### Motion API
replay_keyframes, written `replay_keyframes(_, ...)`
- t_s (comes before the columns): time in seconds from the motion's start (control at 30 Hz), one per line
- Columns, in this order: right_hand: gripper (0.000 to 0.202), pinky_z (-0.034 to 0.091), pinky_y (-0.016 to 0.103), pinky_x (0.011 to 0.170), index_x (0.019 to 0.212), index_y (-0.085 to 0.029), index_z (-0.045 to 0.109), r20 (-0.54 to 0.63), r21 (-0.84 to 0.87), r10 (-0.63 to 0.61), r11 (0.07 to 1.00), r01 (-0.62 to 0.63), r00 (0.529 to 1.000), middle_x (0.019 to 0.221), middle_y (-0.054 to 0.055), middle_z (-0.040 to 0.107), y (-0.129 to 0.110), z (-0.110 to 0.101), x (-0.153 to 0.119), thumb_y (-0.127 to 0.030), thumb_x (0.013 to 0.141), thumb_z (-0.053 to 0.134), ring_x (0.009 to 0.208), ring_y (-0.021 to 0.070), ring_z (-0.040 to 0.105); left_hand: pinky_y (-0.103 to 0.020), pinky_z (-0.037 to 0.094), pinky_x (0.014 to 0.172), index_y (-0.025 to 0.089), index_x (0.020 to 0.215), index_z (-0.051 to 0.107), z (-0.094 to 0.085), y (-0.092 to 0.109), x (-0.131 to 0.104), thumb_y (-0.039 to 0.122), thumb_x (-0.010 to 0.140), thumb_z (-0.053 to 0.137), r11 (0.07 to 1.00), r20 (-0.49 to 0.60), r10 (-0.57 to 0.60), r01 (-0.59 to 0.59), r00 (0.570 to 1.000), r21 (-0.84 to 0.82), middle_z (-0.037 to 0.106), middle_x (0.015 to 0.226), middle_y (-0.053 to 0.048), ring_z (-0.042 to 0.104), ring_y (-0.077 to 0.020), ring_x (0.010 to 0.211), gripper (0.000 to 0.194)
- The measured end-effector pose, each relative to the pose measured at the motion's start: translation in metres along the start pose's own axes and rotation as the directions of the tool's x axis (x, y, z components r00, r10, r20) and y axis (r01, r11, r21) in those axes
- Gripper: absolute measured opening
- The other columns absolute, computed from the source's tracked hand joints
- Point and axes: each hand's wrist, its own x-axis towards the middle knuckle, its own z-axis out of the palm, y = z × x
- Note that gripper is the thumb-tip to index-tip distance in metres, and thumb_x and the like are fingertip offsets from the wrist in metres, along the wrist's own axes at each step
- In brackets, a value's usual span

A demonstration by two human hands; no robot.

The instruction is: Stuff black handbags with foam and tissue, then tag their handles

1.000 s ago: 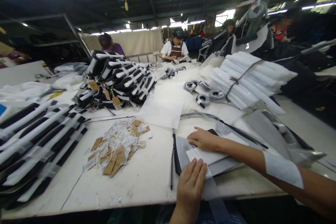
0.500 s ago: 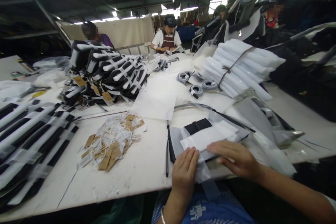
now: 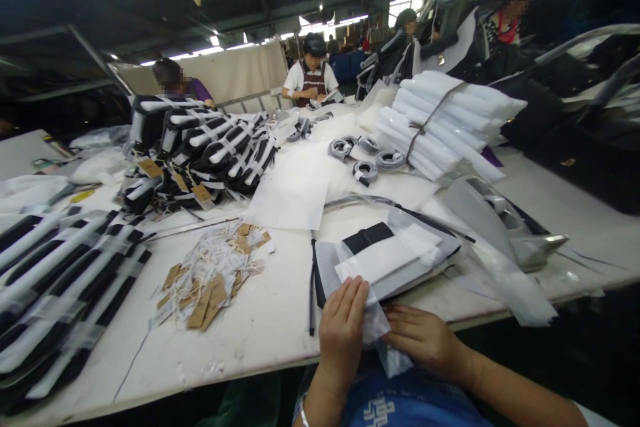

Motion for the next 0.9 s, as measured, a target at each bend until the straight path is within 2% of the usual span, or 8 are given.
replay_keyframes(0.27, 0.030, 0.060, 0.031, 0.092, 0.114, -0.016, 0.069, -0.030, 0.081, 0.084, 0.993, -0.081, 0.996, 0.104, 0.009, 0.077, -0.031, -0.004, -0.015, -0.015, 0.099, 0.043, 0.101, 0.0188, 0.073, -0.038, 0.057, 0.096, 0.015, 0.133, 0.058, 0.001, 0.000, 0.001, -0.009, 0.090, 0.033, 0.999, 0.009, -0.032, 0.032, 0.999, -0.019, 0.068, 0.129, -0.007, 0.062, -0.0205, 0.122, 0.056)
replay_keyframes(0.43, 0.029, 0.059, 0.033, 0.094, 0.117, -0.015, 0.069, -0.017, 0.087, 0.073, 0.994, -0.071, 0.997, 0.108, 0.010, 0.076, -0.029, -0.008, -0.016, -0.015, 0.099, 0.047, 0.104, 0.0193, 0.072, -0.039, 0.056, 0.098, 0.015, 0.137, 0.056, 0.001, 0.000, 0.000, -0.008, 0.090, 0.035, 0.999, 0.037, -0.022, 0.023, 0.999, -0.033, 0.067, 0.131, -0.008, 0.060, -0.0215, 0.125, 0.056)
replay_keyframes(0.57, 0.028, 0.058, 0.033, 0.096, 0.118, -0.015, 0.068, 0.037, 0.121, 0.001, 0.993, -0.005, 0.999, 0.108, 0.010, 0.076, -0.022, -0.025, -0.004, -0.014, 0.098, 0.048, 0.105, 0.0195, 0.071, -0.041, 0.057, 0.098, 0.016, 0.139, 0.053, 0.000, 0.000, 0.000, -0.006, 0.091, 0.037, 0.998, 0.048, -0.027, 0.029, 0.998, -0.047, 0.067, 0.131, -0.009, 0.060, -0.0218, 0.125, 0.056)
replay_keyframes(0.63, 0.027, 0.058, 0.033, 0.095, 0.119, -0.015, 0.067, 0.127, 0.202, -0.040, 0.979, 0.014, 0.991, 0.106, 0.010, 0.077, -0.021, -0.037, 0.003, -0.024, 0.100, 0.050, 0.103, 0.0195, 0.072, -0.041, 0.057, 0.098, 0.017, 0.140, 0.052, 0.000, 0.000, 0.001, -0.005, 0.091, 0.037, 0.998, 0.042, -0.027, 0.029, 0.999, -0.049, 0.067, 0.130, -0.009, 0.060, -0.0217, 0.125, 0.056)
replay_keyframes(0.7, 0.036, 0.058, 0.033, 0.093, 0.119, -0.016, 0.067, 0.184, 0.296, -0.017, 0.954, -0.039, 0.983, 0.102, 0.011, 0.077, -0.022, -0.051, 0.011, -0.042, 0.100, 0.050, 0.099, 0.0201, 0.072, -0.041, 0.057, 0.098, 0.018, 0.142, 0.051, 0.000, 0.001, 0.001, -0.004, 0.092, 0.038, 0.998, 0.041, -0.028, 0.030, 0.999, -0.052, 0.067, 0.130, -0.009, 0.060, -0.0217, 0.125, 0.056)
replay_keyframes(0.77, 0.039, 0.059, 0.033, 0.089, 0.117, -0.019, 0.067, 0.113, 0.297, 0.097, 0.946, -0.126, 0.989, 0.097, 0.010, 0.076, -0.021, -0.061, 0.020, -0.049, 0.098, 0.050, 0.093, 0.0205, 0.072, -0.040, 0.056, 0.099, 0.018, 0.143, 0.050, 0.000, 0.001, 0.000, -0.004, 0.092, 0.039, 0.998, 0.034, -0.022, 0.024, 0.999, -0.053, 0.067, 0.129, -0.009, 0.060, -0.0220, 0.124, 0.056)
replay_keyframes(0.83, 0.028, 0.058, 0.032, 0.086, 0.114, -0.022, 0.068, -0.028, 0.189, 0.228, 0.957, -0.219, 0.973, 0.094, 0.008, 0.076, -0.016, -0.063, 0.032, -0.041, 0.098, 0.055, 0.090, 0.0199, 0.072, -0.040, 0.056, 0.099, 0.018, 0.142, 0.051, 0.002, 0.001, -0.001, -0.003, 0.093, 0.040, 0.999, 0.026, -0.017, 0.018, 1.000, -0.046, 0.067, 0.129, -0.009, 0.061, -0.0221, 0.124, 0.055)
replay_keyframes(0.9, 0.022, 0.056, 0.034, 0.087, 0.112, -0.022, 0.068, -0.092, 0.041, 0.288, 0.958, -0.285, 0.953, 0.098, 0.008, 0.075, -0.008, -0.056, 0.045, -0.035, 0.096, 0.060, 0.093, 0.0210, 0.070, -0.040, 0.056, 0.099, 0.017, 0.141, 0.052, 0.004, 0.000, -0.002, -0.002, 0.094, 0.041, 0.999, 0.024, -0.011, 0.011, 1.000, -0.035, 0.067, 0.130, -0.009, 0.061, -0.0227, 0.124, 0.052)
